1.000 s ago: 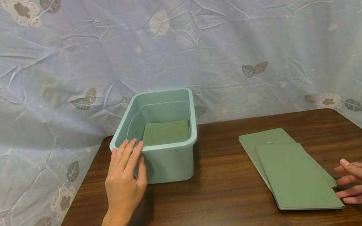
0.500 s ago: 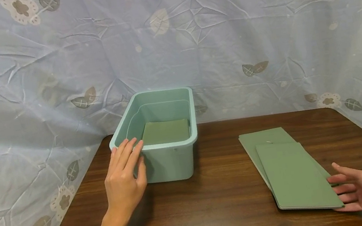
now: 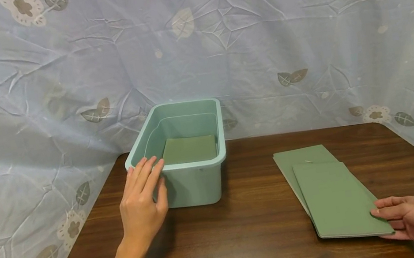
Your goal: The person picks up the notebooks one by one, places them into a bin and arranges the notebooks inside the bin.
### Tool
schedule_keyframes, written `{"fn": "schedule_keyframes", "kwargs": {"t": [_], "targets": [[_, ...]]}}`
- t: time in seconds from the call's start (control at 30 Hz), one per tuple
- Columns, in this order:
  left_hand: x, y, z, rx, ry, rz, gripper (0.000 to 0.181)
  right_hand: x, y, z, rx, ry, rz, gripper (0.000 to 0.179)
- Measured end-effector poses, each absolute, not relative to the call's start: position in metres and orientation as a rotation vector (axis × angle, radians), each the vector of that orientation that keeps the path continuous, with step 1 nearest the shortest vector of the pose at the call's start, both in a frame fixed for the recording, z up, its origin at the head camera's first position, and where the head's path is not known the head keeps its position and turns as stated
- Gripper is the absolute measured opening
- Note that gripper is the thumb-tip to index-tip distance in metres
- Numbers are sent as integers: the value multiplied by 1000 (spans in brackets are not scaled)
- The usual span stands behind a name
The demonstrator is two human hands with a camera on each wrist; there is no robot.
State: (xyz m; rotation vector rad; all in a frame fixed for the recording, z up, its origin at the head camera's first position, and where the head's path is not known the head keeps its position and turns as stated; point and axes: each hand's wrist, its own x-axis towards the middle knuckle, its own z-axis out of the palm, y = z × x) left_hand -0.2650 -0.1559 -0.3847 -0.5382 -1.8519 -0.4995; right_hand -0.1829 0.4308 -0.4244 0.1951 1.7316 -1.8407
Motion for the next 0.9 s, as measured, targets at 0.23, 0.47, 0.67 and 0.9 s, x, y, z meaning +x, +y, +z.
{"fn": "schedule_keyframes", "kwargs": {"t": [0.23, 0.47, 0.67, 0.9], "targets": [[-265, -156, -386, -537, -1857, -501, 42, -184, 427, -423, 214, 1810, -1814, 80], [-265, -156, -385, -538, -1863, -497, 43, -184, 425, -423, 204, 1832, -1796, 86], [-265, -155, -385, -536, -1862, -496, 43, -185, 421, -421, 193, 1856, -1807, 86], [-265, -156, -384, -536, -1857, -497, 43, -187, 419, -413, 204, 1892, -1855, 89]]}}
